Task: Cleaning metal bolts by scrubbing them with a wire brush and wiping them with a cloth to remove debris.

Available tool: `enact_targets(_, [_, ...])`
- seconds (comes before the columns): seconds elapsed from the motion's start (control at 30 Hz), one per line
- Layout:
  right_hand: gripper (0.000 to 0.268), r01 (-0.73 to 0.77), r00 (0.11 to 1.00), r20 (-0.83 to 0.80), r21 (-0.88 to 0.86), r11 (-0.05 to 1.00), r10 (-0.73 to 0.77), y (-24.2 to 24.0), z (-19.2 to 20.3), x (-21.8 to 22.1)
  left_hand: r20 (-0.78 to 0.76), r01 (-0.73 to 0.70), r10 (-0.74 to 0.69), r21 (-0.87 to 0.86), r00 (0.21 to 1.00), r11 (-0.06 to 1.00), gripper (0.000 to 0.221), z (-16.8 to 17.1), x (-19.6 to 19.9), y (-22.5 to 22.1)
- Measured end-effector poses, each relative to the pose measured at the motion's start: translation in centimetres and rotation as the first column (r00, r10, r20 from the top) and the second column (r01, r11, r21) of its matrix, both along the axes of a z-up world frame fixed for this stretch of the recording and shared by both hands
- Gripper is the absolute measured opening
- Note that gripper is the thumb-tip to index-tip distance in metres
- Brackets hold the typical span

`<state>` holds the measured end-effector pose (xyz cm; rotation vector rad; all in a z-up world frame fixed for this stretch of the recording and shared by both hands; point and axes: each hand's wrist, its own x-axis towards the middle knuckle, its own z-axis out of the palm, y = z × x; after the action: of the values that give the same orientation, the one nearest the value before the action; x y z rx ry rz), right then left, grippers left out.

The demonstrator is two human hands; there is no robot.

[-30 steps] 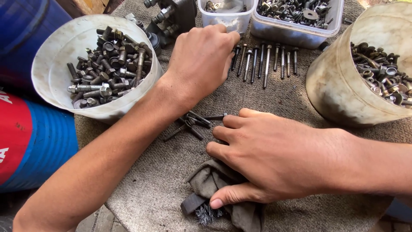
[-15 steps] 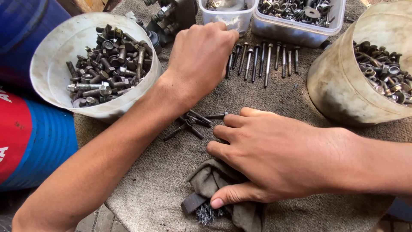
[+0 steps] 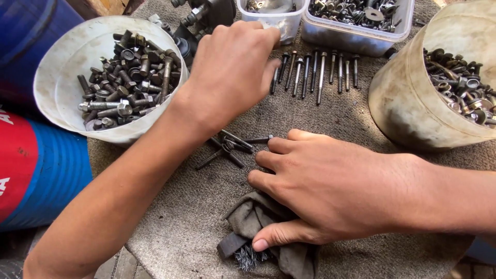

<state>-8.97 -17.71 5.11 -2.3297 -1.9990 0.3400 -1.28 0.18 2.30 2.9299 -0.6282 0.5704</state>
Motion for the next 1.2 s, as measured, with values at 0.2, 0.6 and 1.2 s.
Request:
enact_targets(0.2, [0.072, -0.009, 1.0, 0.011, 0.01, 1.0, 0.009, 0.0, 0.0, 0.1, -0.199, -0.005, 0.022, 0.087, 0.98, 0.996, 0.051, 0.3, -0.4, 0.3])
enact_targets(0.6, [0.071, -0.009, 1.0, -0.009, -0.035, 0.999, 0.009, 0.3, 0.2, 0.3, -0.209, 0.005, 0.015, 0.094, 0.978, 0.996, 0.047, 0.0, -0.2, 0.6])
enact_targets(1.2, [0.068, -0.035, 0.998, -0.057, -0.04, 0.999, 0.033, 0.7, 0.7, 0.2, -0.219, -0.022, 0.039, 0.078, 0.975, 0.997, 0.027, 0.5, -1.8, 1.2])
